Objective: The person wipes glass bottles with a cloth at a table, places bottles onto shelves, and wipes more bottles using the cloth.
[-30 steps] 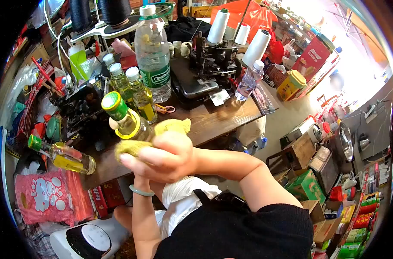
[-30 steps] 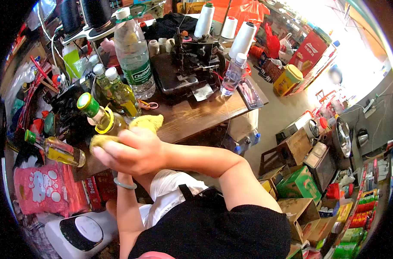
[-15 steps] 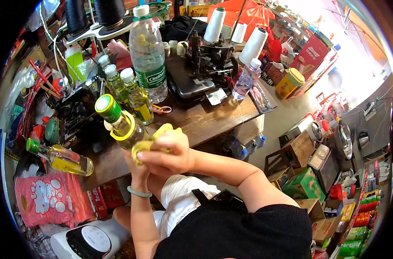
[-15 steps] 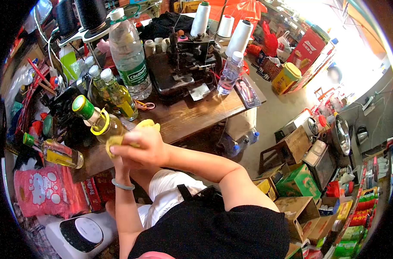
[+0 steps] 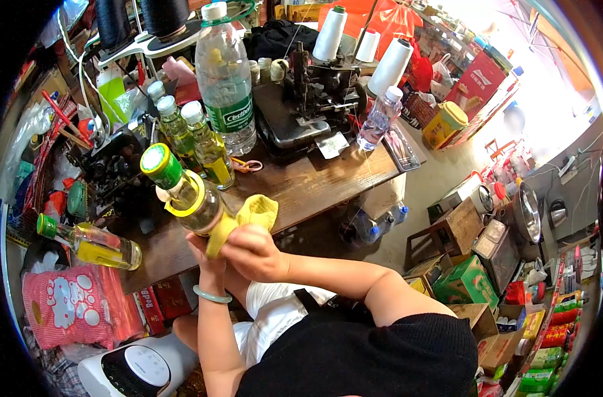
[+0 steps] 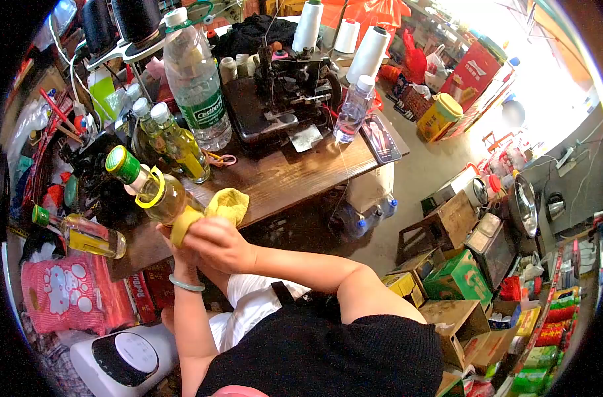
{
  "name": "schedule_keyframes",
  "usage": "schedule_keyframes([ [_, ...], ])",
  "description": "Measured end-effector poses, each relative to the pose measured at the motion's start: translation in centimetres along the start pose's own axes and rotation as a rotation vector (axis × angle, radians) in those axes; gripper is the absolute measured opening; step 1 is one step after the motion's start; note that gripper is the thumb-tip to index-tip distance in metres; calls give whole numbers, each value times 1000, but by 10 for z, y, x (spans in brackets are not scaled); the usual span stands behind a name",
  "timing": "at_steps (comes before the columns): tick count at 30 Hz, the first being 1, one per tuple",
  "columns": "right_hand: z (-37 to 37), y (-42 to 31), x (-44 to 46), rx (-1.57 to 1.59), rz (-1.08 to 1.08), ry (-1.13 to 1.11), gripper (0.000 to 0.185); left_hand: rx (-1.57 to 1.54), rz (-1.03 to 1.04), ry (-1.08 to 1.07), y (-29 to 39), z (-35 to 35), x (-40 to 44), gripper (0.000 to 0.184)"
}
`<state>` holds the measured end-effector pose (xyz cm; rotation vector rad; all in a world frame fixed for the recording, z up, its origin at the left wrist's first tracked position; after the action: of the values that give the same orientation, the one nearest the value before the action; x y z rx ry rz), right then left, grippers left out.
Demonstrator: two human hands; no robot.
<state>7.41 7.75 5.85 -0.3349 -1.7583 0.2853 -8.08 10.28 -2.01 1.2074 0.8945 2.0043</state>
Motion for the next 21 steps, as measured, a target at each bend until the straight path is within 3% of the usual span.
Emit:
schedule_keyframes([
  [1,1,-11,10,-175,-135,-100,32,-46,-21,3,-4,-3,-3,80],
  [3,9,-12,18,-390,-305,-55,34,-69,-47,-14,-4,-6,-8,74],
  [8,0,-16,58,-481,-403,238,27,-29,-17,-70,-2,-4,-11,62],
  [12,-5,1,66,-214,-139,240,31,10,87,-148,1,-3,-2,58],
  [14,0,21,57,-56,50,261,39,-92,28,-106,26,30,3,67],
  [15,0,31,54,-11,180,256,43,-365,-180,100,9,21,-5,63],
  [17,14,54,52,-84,340,-88,55,-200,-130,-13,19,24,-4,58],
  [21,17,49,45,-6,447,-129,60,125,69,-152,20,19,-1,50],
])
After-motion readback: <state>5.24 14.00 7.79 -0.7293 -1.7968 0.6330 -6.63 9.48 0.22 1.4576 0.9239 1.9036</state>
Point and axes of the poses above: each hand's wrist, its own x-axis towards the middle knuckle, its own z-axis out of the palm, y = z × x, the point moved 7 cm from there along x, towards the middle knuckle, and after that the axes turned 11 degrees about z, right-handed, at the moved point
